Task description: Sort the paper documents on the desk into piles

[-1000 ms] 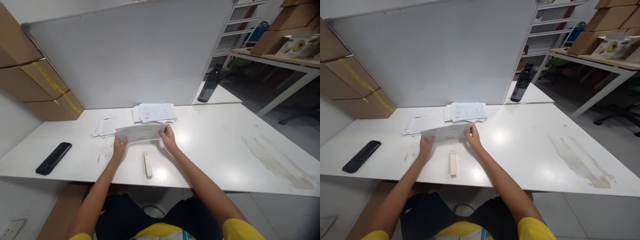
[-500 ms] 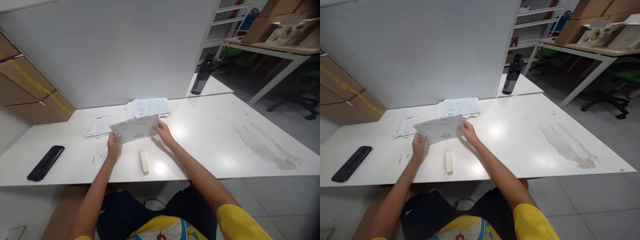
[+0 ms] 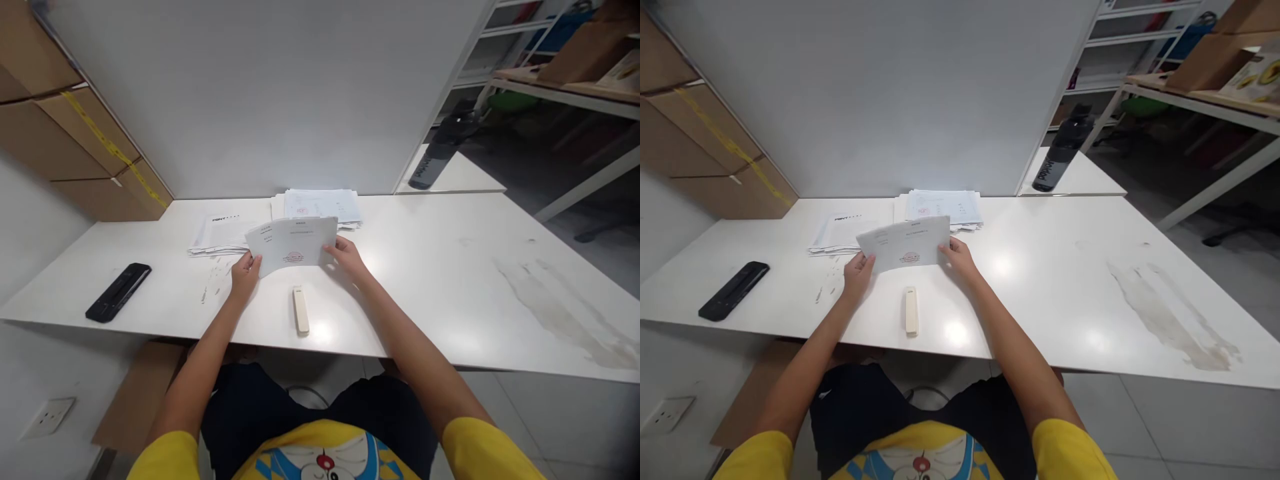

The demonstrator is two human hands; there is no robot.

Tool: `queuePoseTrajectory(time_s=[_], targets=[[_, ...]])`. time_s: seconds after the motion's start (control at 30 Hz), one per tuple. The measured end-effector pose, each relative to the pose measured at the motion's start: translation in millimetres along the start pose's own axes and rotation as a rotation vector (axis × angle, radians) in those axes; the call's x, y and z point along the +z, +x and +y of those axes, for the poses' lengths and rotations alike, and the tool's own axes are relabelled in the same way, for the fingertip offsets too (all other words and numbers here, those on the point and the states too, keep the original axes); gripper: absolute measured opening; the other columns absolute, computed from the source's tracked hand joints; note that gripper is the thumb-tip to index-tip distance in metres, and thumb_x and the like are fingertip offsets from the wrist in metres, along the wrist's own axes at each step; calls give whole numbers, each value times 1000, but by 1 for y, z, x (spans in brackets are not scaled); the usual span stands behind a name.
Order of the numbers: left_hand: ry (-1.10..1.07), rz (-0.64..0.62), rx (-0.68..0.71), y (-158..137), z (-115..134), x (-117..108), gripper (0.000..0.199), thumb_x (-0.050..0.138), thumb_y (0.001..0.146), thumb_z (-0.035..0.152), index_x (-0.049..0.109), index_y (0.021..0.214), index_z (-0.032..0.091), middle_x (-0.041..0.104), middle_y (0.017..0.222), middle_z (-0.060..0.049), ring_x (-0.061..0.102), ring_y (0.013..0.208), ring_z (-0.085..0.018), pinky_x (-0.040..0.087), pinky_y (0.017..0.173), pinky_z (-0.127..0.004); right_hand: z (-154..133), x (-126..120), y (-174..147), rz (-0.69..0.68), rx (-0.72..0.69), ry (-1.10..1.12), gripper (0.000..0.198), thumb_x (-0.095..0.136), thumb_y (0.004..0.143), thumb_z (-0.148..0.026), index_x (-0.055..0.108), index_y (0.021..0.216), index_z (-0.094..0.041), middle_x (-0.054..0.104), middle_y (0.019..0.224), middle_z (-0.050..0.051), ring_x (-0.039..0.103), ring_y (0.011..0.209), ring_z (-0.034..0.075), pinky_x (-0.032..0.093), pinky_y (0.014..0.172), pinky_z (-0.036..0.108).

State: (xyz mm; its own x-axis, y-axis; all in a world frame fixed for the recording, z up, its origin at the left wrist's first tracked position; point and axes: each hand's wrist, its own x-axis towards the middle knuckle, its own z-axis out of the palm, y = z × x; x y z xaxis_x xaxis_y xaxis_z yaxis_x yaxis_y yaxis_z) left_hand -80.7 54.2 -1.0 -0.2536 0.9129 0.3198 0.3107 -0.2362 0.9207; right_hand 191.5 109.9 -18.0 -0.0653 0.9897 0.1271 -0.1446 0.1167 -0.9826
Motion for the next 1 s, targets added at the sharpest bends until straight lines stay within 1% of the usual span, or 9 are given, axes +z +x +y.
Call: queuePoseTrajectory(time_s=[0.17,0.33,0.47,0.57,0.63,0.73,0.83,0.93,1.0], targets=[[-37,-3,-16,5,-5,0,50,68,79,60,74,103,17,79,103,-9,74,100,-28,57,96,-42,-8,-5,7,113,5,-78,26,71,69,-44,70,81,-21,70,76,3,63,82,25,50,77,39],[-28,-59,10,9,-9,-3,45,62,86,57,73,106,17,80,90,-8,76,89,-24,60,92,-43,-42,-37,-7,228,-41,14,29,67,73,-48,68,89,-24,71,79,3,65,85,25,53,73,36],[110,-128,36,5,-7,-5,39,55,91,51,73,102,19,79,86,-6,75,85,-23,61,81,-38,-40,-47,-100,242,95,50,32,73,69,-47,72,91,-24,72,77,6,67,82,29,53,69,36],[258,-214,128,0,-3,-6,35,51,95,47,73,98,20,77,81,-3,74,81,-21,60,79,-36,-21,-47,-190,57,399,84,36,78,67,-43,73,97,-22,73,79,6,66,74,27,51,63,34],[327,-282,217,-3,2,-5,33,50,96,44,73,96,21,77,82,-3,74,83,-20,59,82,-35,-13,-51,-233,45,557,73,35,76,70,-42,73,98,-21,73,80,5,65,71,24,48,61,31],[368,-346,276,-11,13,-2,34,46,99,42,74,97,23,79,95,-3,74,95,-21,57,91,-36,-17,-62,-260,173,650,-42,35,74,69,-41,73,97,-20,74,80,3,65,70,22,47,60,29],[369,-474,273,-34,27,8,35,44,101,44,71,116,26,74,122,-4,67,120,-23,50,108,-42,-27,-72,-257,253,663,-145,39,72,65,-42,73,96,-19,74,77,2,67,72,25,49,59,30],[398,-639,307,-78,40,27,44,45,101,46,55,141,31,54,151,-3,37,149,-25,33,122,-49,-31,-76,-250,312,658,-189,41,71,62,-43,72,96,-19,74,77,3,69,74,27,49,58,31],[463,-615,288,-111,46,40,50,42,102,47,43,150,30,34,163,-4,14,157,-26,19,127,-55,-31,-77,-248,370,640,-190,43,72,62,-42,70,98,-20,75,79,3,70,76,27,50,58,30]])
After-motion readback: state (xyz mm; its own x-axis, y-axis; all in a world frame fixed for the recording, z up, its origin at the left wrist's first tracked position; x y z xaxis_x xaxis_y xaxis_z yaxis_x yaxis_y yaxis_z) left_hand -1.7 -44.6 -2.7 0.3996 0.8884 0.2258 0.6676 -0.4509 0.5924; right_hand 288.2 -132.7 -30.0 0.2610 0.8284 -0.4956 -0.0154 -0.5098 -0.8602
